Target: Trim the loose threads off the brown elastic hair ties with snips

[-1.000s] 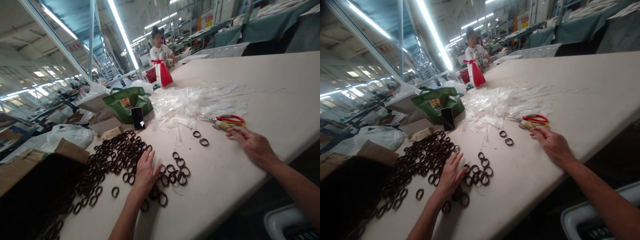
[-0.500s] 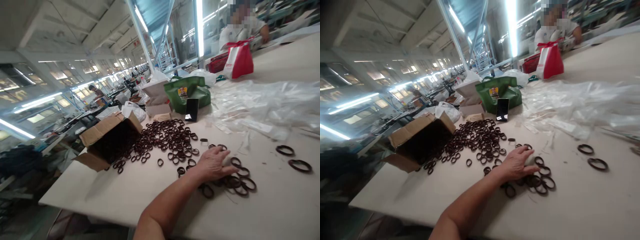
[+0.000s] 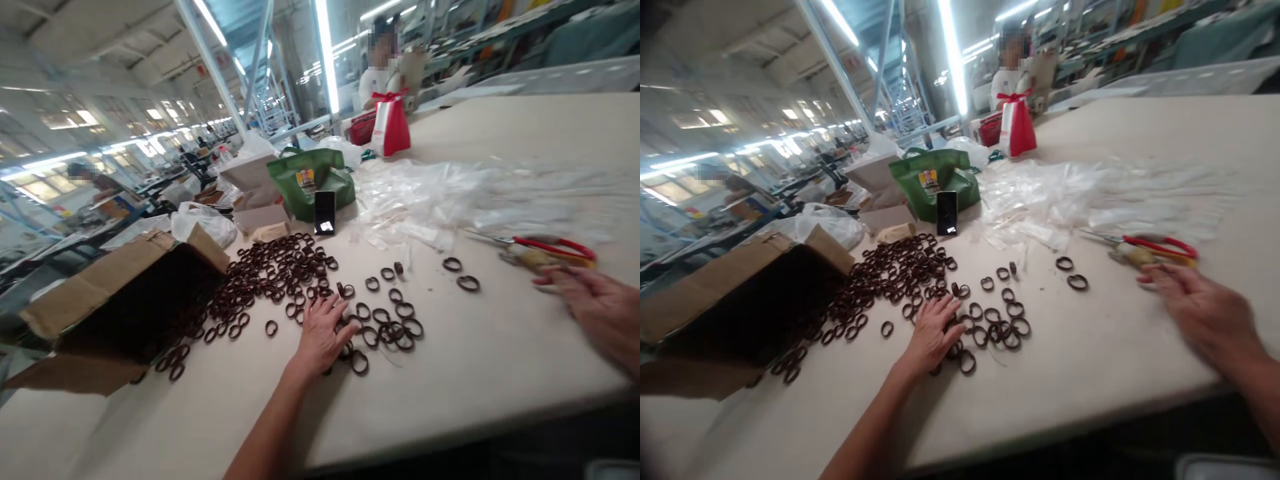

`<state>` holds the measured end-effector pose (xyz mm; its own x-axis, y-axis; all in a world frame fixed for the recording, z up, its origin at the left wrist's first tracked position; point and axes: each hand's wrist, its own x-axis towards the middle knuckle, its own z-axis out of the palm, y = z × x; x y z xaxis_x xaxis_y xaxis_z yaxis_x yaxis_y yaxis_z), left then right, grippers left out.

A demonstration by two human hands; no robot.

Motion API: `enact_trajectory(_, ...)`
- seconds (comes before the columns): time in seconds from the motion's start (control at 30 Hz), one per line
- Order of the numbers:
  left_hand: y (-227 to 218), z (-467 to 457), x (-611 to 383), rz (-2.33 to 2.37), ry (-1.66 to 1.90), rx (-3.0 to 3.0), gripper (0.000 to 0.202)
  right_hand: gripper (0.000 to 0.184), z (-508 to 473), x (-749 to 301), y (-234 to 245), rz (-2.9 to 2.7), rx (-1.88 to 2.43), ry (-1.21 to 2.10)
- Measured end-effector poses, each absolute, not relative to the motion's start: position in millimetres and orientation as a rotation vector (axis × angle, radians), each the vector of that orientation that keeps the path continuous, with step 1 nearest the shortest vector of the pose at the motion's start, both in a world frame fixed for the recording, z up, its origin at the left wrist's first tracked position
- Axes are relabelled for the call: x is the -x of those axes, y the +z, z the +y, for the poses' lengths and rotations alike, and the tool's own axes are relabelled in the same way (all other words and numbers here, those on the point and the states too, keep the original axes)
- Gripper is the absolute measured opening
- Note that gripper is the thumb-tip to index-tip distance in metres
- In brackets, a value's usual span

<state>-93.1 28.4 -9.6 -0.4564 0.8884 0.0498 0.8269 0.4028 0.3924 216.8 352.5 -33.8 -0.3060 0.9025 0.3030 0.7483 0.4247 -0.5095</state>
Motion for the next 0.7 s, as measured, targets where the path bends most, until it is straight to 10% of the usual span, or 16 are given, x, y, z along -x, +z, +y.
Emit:
enact_trajectory(0.23,-28,-21,122,2.56,0.761,-1.622,0.038,0.09,339,-206,-16,-2.029,1.472,0.522)
enact_trajectory(0.7,-33,-4,137,2.688,0.768,-1.706,0.033,0.059,343,-211,-30,-2.034,1.391,0.51)
